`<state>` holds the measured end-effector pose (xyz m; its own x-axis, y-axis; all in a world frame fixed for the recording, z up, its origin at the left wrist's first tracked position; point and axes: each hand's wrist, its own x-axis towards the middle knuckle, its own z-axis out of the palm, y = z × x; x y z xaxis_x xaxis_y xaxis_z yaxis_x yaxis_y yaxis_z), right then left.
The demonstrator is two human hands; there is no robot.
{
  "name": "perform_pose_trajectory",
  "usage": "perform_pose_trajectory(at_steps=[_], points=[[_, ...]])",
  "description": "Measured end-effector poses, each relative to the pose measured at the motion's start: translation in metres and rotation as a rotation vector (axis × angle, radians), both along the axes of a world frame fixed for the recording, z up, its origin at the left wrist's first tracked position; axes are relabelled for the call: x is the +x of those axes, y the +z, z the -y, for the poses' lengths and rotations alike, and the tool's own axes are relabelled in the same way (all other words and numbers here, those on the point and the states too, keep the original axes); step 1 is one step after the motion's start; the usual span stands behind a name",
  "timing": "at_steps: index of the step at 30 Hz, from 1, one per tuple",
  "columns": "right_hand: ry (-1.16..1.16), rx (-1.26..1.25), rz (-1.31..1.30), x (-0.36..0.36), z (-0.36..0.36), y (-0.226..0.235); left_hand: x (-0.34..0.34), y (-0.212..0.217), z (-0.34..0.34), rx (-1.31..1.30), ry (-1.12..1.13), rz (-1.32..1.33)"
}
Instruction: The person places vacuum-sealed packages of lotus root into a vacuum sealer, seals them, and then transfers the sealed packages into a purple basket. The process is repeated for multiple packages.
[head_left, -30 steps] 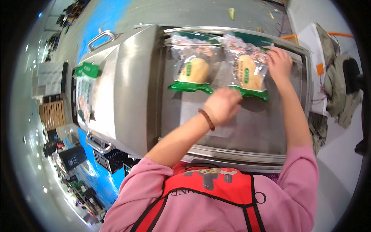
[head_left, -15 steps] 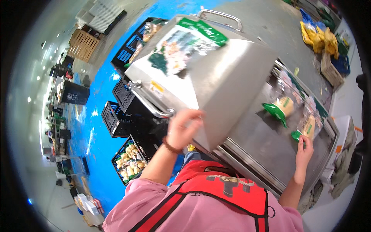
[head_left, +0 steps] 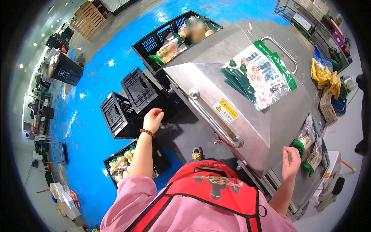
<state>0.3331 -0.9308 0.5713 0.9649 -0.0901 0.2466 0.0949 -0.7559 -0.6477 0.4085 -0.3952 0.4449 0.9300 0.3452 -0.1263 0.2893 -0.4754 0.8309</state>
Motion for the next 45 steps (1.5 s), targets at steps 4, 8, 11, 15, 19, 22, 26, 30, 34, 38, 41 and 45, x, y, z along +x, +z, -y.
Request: perform_pose_trajectory(at_steps=[4,8,11,15,19,22,26,30,34,38,41,45], points=[[0.041,-0.02,0.024,0.022,-0.022,-0.006,0.049,0.022,-0.026,-0.018,0.004,0.073],[0.044,-0.017,0.021,0.051,-0.05,-0.004,0.114,0.033,-0.062,0.07,-0.082,0.207],[0.061,-0.046,0.044,0.07,-0.065,0.007,0.18,0.035,-0.076,0.09,-0.091,0.235],[0.033,-0.175,0.085,0.099,-0.077,0.015,0.284,0.028,-0.1,0.181,-0.102,0.285],[-0.147,-0.14,0.041,0.12,-0.11,0.015,0.388,0.02,-0.104,0.424,-0.194,0.191],[-0.33,-0.136,-0.013,0.122,-0.133,0.005,0.473,-0.047,-0.132,0.526,-0.296,0.235],[-0.476,-0.191,-0.13,0.125,-0.177,0.008,0.556,-0.112,-0.146,0.603,-0.423,0.137],[-0.631,-0.175,-0.258,0.127,-0.22,0.017,0.603,-0.133,-0.123,0.817,-0.342,-0.077],[-0.619,-0.21,-0.299,0.152,-0.251,0.03,0.642,-0.179,-0.142,0.671,-0.527,-0.299],[-0.67,-0.186,-0.304,0.169,-0.268,0.028,0.633,-0.172,-0.118,0.749,-0.663,-0.388],[-0.687,-0.164,-0.278,0.194,-0.284,0.026,0.62,-0.155,-0.095,0.752,-0.731,-0.416],[-0.693,-0.182,-0.317,0.208,-0.299,0.024,0.606,-0.161,-0.057,0.941,-0.819,-0.631]])
